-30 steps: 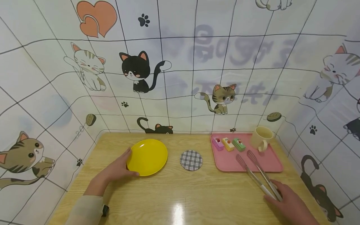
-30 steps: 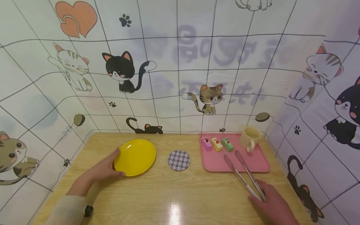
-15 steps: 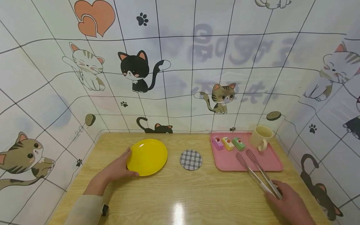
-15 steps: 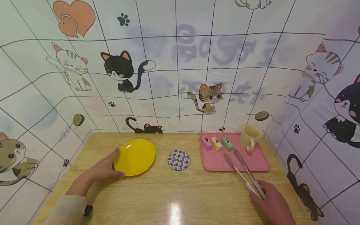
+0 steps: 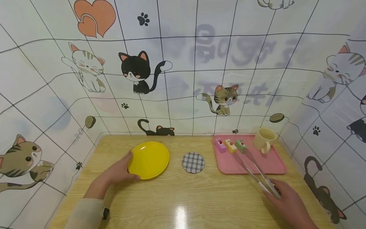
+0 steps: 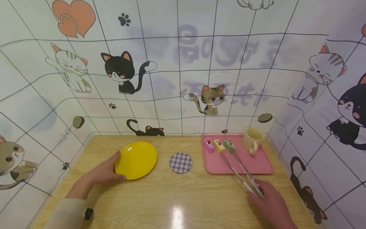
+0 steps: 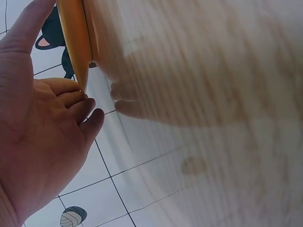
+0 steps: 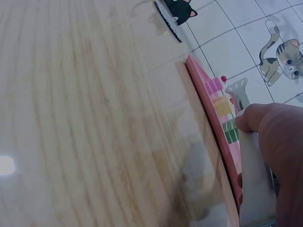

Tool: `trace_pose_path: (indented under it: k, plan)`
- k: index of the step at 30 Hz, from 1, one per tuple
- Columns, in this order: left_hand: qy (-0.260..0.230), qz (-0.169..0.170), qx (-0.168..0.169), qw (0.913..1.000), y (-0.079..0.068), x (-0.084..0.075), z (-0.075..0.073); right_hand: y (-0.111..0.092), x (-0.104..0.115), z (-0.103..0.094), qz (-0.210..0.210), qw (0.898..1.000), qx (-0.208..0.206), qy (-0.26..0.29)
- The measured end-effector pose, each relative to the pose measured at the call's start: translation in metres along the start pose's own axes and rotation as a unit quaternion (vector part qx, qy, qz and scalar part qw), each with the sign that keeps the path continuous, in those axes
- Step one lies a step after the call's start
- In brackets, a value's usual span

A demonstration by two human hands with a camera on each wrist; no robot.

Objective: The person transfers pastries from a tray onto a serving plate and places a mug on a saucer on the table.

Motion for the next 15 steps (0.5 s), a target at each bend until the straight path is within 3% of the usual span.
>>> trace_pose_path:
  k: [7,15]
  plan:
    - [-0.007,-0.005,0.001,1.0,0.0,0.003,0.0,0.003,0.02,0.006,-0.044,0.999,-0.027,0.004]
    - [-0.009,0.0,0.003,1.0,0.0,0.0,0.0,0.011,0.038,0.012,-0.052,0.999,-0.013,-0.006]
Point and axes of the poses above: each hand's wrist, its own y-axis towards the middle knuckle, its own z-axis out of the palm, x = y × z, the point moved 3 cm from there along y, towards the middle knuckle, and after that the axes turned 13 degrees about z, right-handed, at the moved point
